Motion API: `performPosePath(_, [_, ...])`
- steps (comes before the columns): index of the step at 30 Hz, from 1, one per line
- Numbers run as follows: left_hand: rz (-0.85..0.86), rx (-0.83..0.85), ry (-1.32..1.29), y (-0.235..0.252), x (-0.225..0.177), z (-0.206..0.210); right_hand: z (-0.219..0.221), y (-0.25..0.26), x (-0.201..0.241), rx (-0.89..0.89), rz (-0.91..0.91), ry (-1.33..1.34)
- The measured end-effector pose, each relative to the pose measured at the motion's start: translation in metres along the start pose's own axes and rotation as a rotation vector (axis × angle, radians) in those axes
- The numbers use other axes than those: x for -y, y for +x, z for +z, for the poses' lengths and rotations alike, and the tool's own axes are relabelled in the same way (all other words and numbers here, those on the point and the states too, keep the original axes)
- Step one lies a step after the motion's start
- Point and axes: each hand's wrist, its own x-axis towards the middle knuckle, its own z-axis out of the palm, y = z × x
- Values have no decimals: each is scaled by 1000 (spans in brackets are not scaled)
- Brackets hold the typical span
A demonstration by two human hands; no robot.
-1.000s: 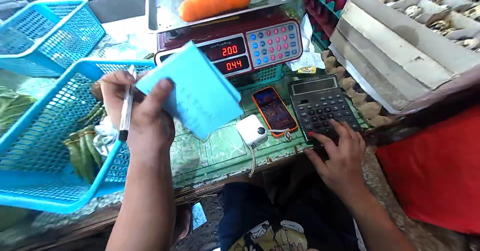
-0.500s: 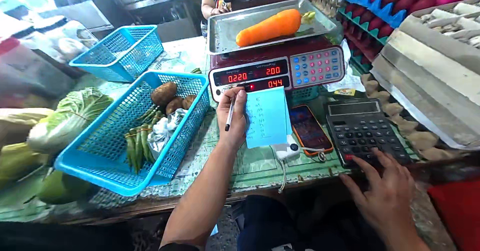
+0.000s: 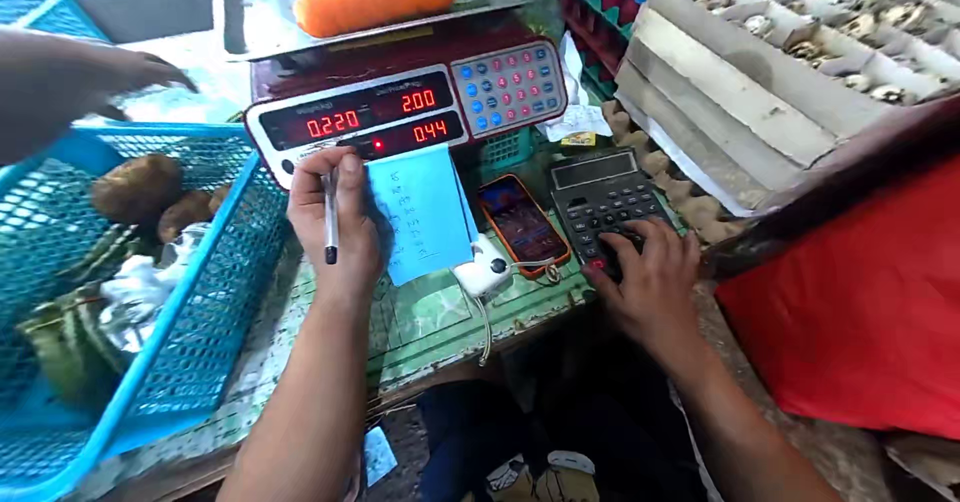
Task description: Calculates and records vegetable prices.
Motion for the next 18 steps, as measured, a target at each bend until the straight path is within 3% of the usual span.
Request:
performPosePath(4, [10,-13,-12,2,2,-1,-2,12,0,32,-27,-3])
performPosePath(9, [-4,-14,-22,0,-1,-1,-22,-11,-15,-54,11,77])
performPosePath(18, [-16,-45,-75,1,-8,-1,-9,-37,-33,-47,76,23])
